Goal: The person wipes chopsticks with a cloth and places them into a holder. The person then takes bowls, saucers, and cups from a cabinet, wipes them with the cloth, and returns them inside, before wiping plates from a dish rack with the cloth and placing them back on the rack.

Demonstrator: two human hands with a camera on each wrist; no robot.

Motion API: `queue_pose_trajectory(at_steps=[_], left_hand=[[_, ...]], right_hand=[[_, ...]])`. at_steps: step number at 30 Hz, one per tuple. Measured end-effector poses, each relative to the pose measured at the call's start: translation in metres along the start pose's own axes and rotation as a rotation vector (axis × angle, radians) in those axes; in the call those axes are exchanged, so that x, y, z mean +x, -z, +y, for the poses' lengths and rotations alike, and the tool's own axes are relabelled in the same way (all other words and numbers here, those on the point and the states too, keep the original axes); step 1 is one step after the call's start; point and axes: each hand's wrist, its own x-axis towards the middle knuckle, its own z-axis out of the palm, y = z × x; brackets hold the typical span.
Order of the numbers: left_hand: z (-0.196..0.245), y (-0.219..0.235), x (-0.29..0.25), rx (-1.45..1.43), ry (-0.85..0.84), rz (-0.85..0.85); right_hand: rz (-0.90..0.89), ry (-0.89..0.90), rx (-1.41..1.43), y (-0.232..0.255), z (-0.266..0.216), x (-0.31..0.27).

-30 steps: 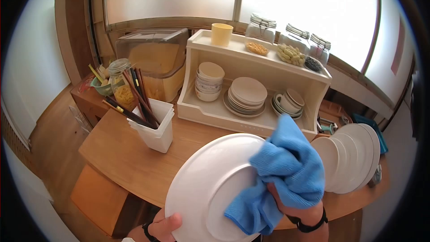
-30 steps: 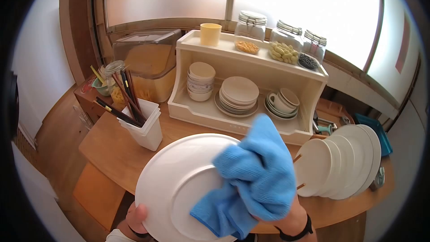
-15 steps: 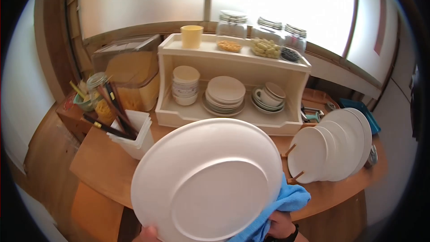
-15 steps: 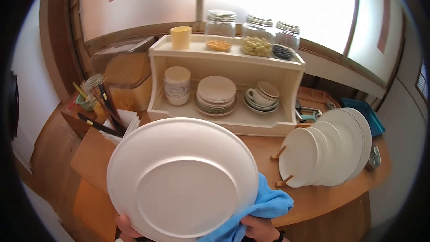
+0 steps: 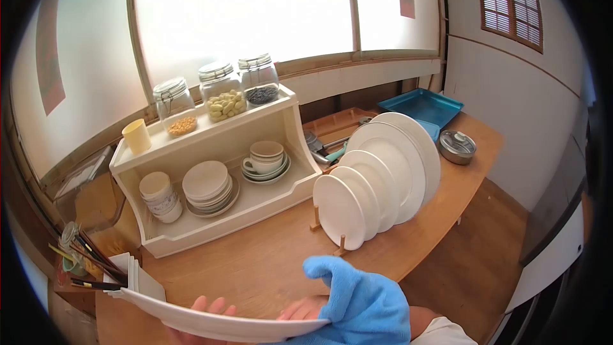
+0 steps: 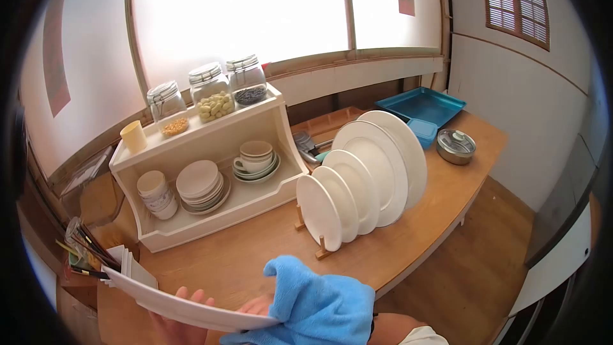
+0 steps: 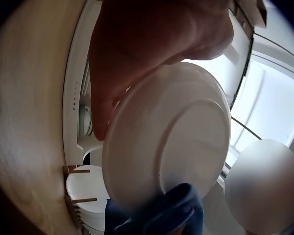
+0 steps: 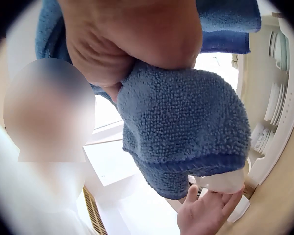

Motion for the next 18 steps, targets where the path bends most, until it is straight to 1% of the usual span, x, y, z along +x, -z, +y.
queue_pose_trajectory(at_steps=[1,2,3,4,5,6,8,9,10,11,12,13,15,16,17,18], left_hand=[[0.001,-0.013,0.006,0.222,0.113,-0.021],[0.002,-0.02,0.011,0.447,0.225,-0.044],[0.003,-0.024,0.016,0.422,0.266,0.064],[0.002,-0.031,0.015,0.481,0.263,0.094],[0.003,-0.039,0.015,0.54,0.259,0.126],[0.006,-0.045,0.025,0.547,0.261,0.12],[0.027,-0.052,0.052,0.223,0.582,0.132],[0.034,-0.055,0.061,0.056,0.737,0.138],[0.037,-0.059,0.065,0.065,0.741,0.134],[0.039,-0.062,0.069,0.336,0.65,0.171],[0.041,-0.065,0.073,0.602,0.55,0.203],[0.046,-0.07,0.08,0.607,0.556,0.201],[0.051,-0.085,0.1,0.763,0.675,0.174],[0.048,-0.097,0.105,0.89,0.657,0.224],[0.049,-0.106,0.11,0.898,0.665,0.221],[0.05,-0.116,0.118,1.018,0.725,0.172]], right_hand=[[-0.018,0.027,-0.046,0.003,-0.008,0.003],[-0.035,0.054,-0.092,-0.003,-0.006,-0.002],[-0.051,0.081,-0.137,-0.006,-0.03,0.033],[-0.07,0.108,-0.181,-0.006,-0.029,0.025],[-0.089,0.133,-0.223,0.001,-0.024,0.004],[-0.109,0.159,-0.268,-0.001,-0.026,0.003],[-0.149,0.209,-0.355,-0.033,-0.042,0.044],[-0.168,0.234,-0.4,-0.03,-0.044,0.037],[-0.186,0.259,-0.445,-0.026,-0.05,0.037],[-0.204,0.283,-0.49,0.012,-0.05,-0.004],[-0.221,0.305,-0.536,0.017,-0.056,-0.004],[-0.239,0.323,-0.58,0.025,-0.059,-0.022],[-0.274,0.356,-0.669,0.031,-0.065,-0.02],[-0.289,0.372,-0.71,0.031,-0.068,-0.022],[-0.279,0.372,-0.707,0.031,-0.061,-0.028],[-0.149,0.343,-0.585,0.031,-0.047,-0.041]])
